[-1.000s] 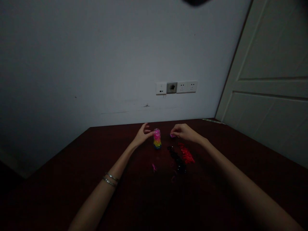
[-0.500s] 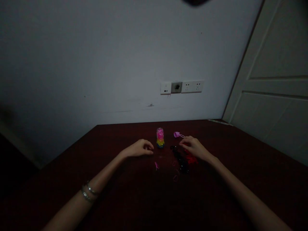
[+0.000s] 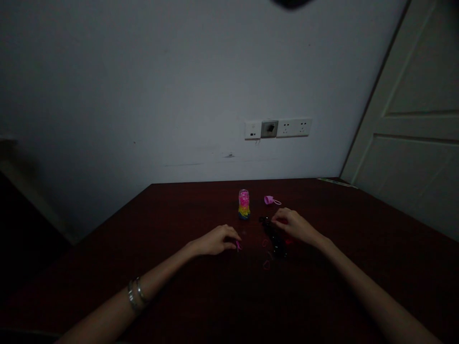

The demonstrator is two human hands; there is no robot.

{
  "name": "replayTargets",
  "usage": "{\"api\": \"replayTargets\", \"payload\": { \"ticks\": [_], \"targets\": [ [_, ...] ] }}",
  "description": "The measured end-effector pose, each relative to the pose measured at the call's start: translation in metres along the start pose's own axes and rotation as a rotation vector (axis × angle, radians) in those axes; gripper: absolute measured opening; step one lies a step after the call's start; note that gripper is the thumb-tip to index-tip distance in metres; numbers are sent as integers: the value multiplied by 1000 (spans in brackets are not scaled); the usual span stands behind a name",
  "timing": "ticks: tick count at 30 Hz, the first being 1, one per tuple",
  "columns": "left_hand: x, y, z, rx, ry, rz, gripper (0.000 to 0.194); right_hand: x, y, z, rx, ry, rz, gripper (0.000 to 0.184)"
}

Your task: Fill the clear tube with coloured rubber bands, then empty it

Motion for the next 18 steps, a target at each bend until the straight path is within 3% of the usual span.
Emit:
{"api": "replayTargets", "payload": {
  "ticks": [13,18],
  "targets": [
    [-8,-9,0,68,10,-66,18,3,-3,0,-5,17,12,20],
    [0,-11,0,53,-5,-127,20,2,-1,1,1,6,3,20]
  ]
}}
Point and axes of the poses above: each hand's wrist, its own z-axis away from the middle knuckle, its own y-axis out of the back of the hand, x = y × z, the point moved 10 cm from there along -z, towards the middle knuckle, and after that the axes turned 8 degrees about z, right-handed, at the moved point
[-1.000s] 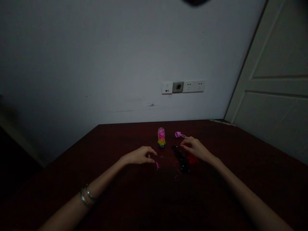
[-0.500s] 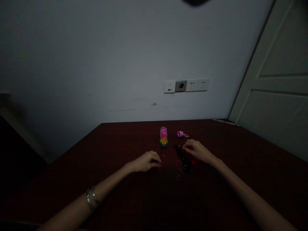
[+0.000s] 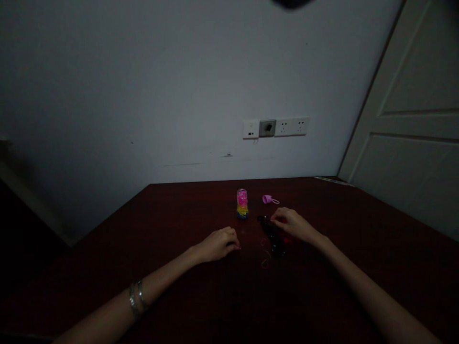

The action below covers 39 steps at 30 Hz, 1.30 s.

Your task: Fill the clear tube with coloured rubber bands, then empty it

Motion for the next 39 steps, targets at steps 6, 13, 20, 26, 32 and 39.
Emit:
{"api": "replayTargets", "payload": {
  "ticks": [6,13,20,26,32,39],
  "targets": [
    [4,-1,1,-11,-22,-26,18,-2,0,0,-12,7,20,19],
    [2,22,-13,89,-33,107,18,-5,3,1,-24,4,32,19],
    [-12,119,-46,550,50,218,16,-9,6,2,-5,1,51,20],
    [-13,145,-81,530,21,106,18,-9,8,2,-4,-5,64,22],
    [-12,131,-100,328,58,78,15,-10,10,2,8,2,68,21],
    [-11,125,-104,298,25,143,17,-9,9,2,8,16,82,20]
  ]
}}
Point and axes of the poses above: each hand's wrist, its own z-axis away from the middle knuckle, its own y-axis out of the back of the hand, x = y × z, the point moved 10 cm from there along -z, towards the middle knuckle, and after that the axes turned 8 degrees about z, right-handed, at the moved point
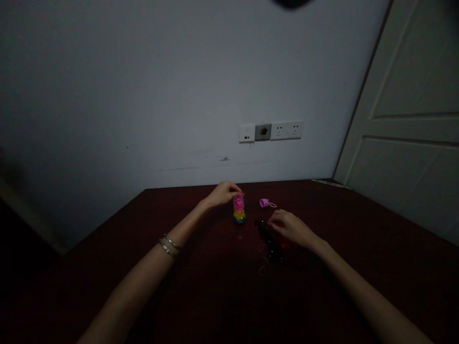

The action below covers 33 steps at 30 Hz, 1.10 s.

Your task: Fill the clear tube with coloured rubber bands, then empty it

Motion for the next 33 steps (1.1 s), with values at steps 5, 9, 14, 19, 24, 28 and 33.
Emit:
{"api": "replayTargets", "payload": {
  "ticks": [5,9,14,19,24,28,33],
  "targets": [
    [-1,0,1,-7,5,6,18,0,1,0,-5,-13,-6,20],
    [1,2,2,13,-27,-23,16,-1,1,0,-11,-6,-2,20],
    [2,10,4,71,-55,-38,16,1,1,-1,-8,5,2,20],
    [18,27,14,286,-98,-60,17,0,5,-1,11,12,-10,19],
    [39,18,27,309,-132,10,22,0,3,-2,-1,7,-138,18],
    [24,33,30,418,-63,96,31,-15,-10,-2,-118,66,-223,17],
    [-54,64,44,737,141,314,36,-44,-19,3,-205,179,-141,16]
  ]
}}
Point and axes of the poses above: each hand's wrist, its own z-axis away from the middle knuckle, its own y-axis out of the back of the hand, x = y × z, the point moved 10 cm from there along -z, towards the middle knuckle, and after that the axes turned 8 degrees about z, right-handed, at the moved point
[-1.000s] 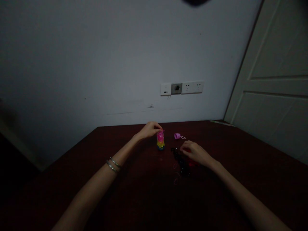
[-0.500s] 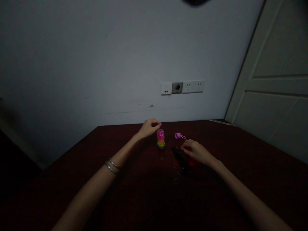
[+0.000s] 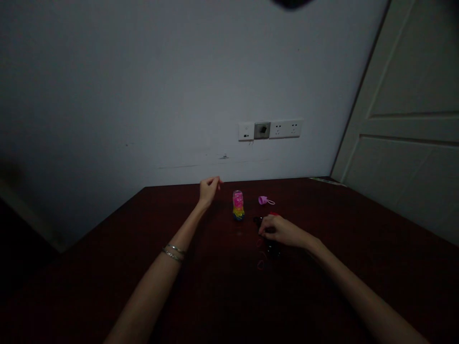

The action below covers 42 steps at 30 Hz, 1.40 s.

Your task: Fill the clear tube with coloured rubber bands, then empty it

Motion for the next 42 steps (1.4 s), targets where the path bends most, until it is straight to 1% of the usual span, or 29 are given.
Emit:
{"api": "replayTargets", "payload": {
  "ticks": [3,5,7,10,14,18,27,30,33,38,40,42],
  "targets": [
    [-60,16,7,108,217,101,35,-7,-4,0,-32,-12,37,16],
    [-92,22,18,150,312,129,34,-11,-7,0,-52,6,31,19],
    [-114,23,27,161,359,117,33,-14,-10,1,-69,30,24,23],
    [-130,20,32,147,355,87,33,-11,-15,2,-94,18,40,29],
    [-137,14,28,135,309,60,32,-8,-23,1,-107,6,68,31],
    [-138,8,26,96,270,26,33,-10,-27,-1,-106,8,79,28],
    [-135,3,28,36,274,-54,32,-15,-24,-3,-78,0,120,16],
    [-134,3,30,32,281,-75,33,-18,-25,-3,-98,7,141,12],
    [-131,3,32,25,283,-86,33,-22,-25,-2,-114,13,162,12],
    [-129,3,33,12,279,-96,32,-28,-18,-3,-72,14,128,15],
    [-130,3,33,8,270,-87,32,-27,-10,-6,-26,17,72,15],
    [-131,3,32,8,263,-82,32,-25,3,-12,35,13,5,14]
  ]
}}
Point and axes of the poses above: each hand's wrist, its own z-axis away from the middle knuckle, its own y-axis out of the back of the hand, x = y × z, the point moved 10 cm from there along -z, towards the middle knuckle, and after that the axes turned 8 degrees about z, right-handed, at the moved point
